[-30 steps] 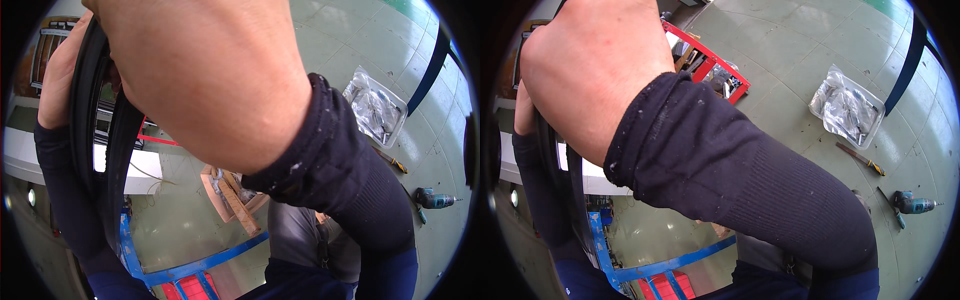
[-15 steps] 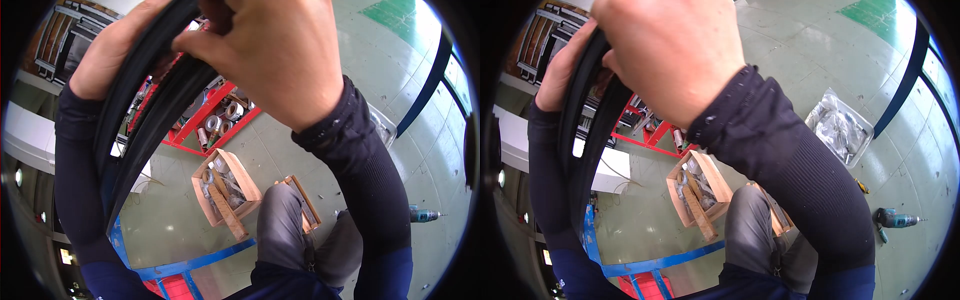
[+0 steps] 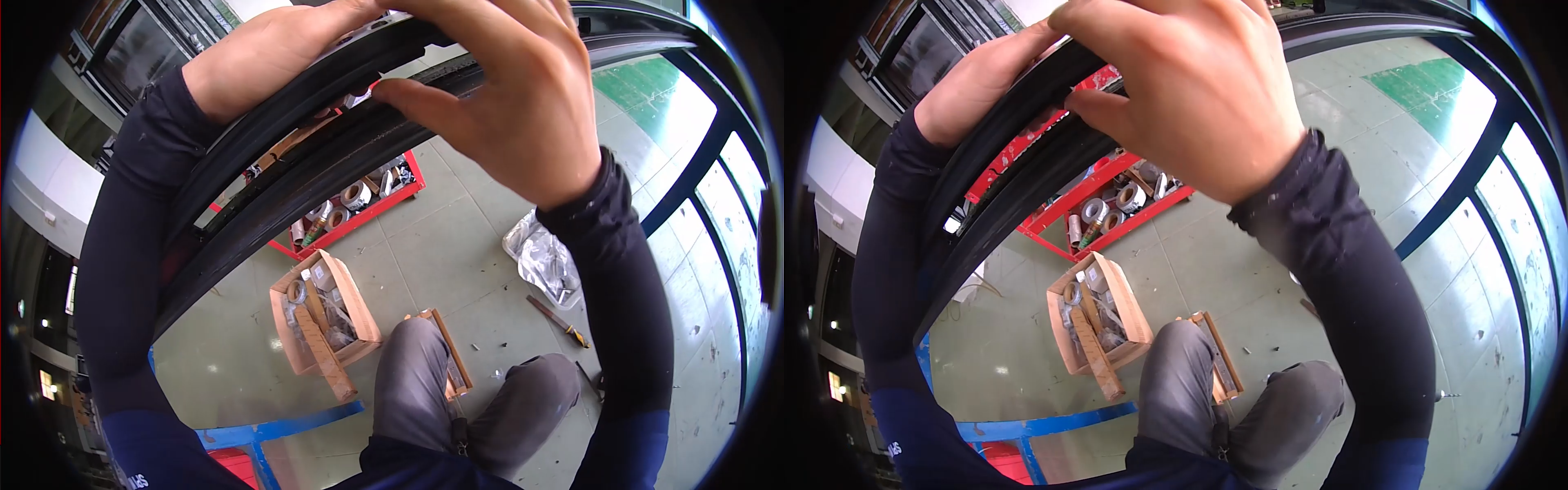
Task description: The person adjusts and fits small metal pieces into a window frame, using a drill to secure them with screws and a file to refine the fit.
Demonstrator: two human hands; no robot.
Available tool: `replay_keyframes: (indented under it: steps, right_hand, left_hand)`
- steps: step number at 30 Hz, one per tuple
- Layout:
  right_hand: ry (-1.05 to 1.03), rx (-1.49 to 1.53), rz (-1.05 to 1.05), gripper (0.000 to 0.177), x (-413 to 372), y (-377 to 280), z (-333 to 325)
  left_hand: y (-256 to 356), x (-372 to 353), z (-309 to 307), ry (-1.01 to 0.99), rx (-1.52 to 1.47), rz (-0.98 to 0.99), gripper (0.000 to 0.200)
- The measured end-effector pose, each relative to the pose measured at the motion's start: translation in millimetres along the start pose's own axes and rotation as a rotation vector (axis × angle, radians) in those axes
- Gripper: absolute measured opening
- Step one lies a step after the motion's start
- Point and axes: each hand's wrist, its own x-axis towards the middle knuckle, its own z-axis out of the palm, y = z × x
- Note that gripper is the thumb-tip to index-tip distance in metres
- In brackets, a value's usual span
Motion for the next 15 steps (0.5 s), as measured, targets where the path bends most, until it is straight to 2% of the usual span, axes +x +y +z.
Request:
replay_keyframes:
  steps: [2,3,5,6,7,10,12,13,15]
  right_hand:
    - [-0.239,-0.017,-0.034,0.043,9.7,2.6,-7.9]
    - [-0.252,0.056,0.006,0.043,9.5,6.1,-7.3]
    - [-0.116,0.092,0.054,0.04,6.0,3.7,-12.6]
    - [-0.048,0.112,0.076,0.038,4.3,2.7,-15.2]
    - [0.076,0.147,0.185,0.037,-9.7,-0.8,-17.3]
    - [0.105,0.047,0.353,0.011,-78.1,-3.9,-61.7]
    - [0.049,-0.012,0.816,0.019,-145.2,-19.3,-101.5]
    - [-0.054,-0.04,0.993,0.02,-183.4,-26.3,-124.4]
    - [-0.289,-0.12,1.382,0.023,-273.5,-48.0,-174.5]
  left_hand:
    - [1.9,2.9,-3.8,-0.053,-0.202,-0.155,0.052]
    - [12.3,1.0,-2.7,-0.133,-0.227,-0.283,0.055]
    - [44.2,-1.1,-3.1,-0.3,-0.271,-0.533,0.061]
    - [50.6,0.4,-12.0,-0.418,-0.359,-0.525,0.061]
    - [51.6,1.9,-23.2,-0.551,-0.453,-0.516,0.062]
    - [2.6,-1.3,-34.1,-0.467,-0.15,-0.435,0.051]
    - [-19.1,8.9,-23.8,-0.561,-0.231,-0.265,0.049]
    - [-29.6,13.7,-18.6,-0.607,-0.277,-0.182,0.05]
    - [-26.7,11.7,-15.6,-0.55,-0.218,-0.152,0.051]
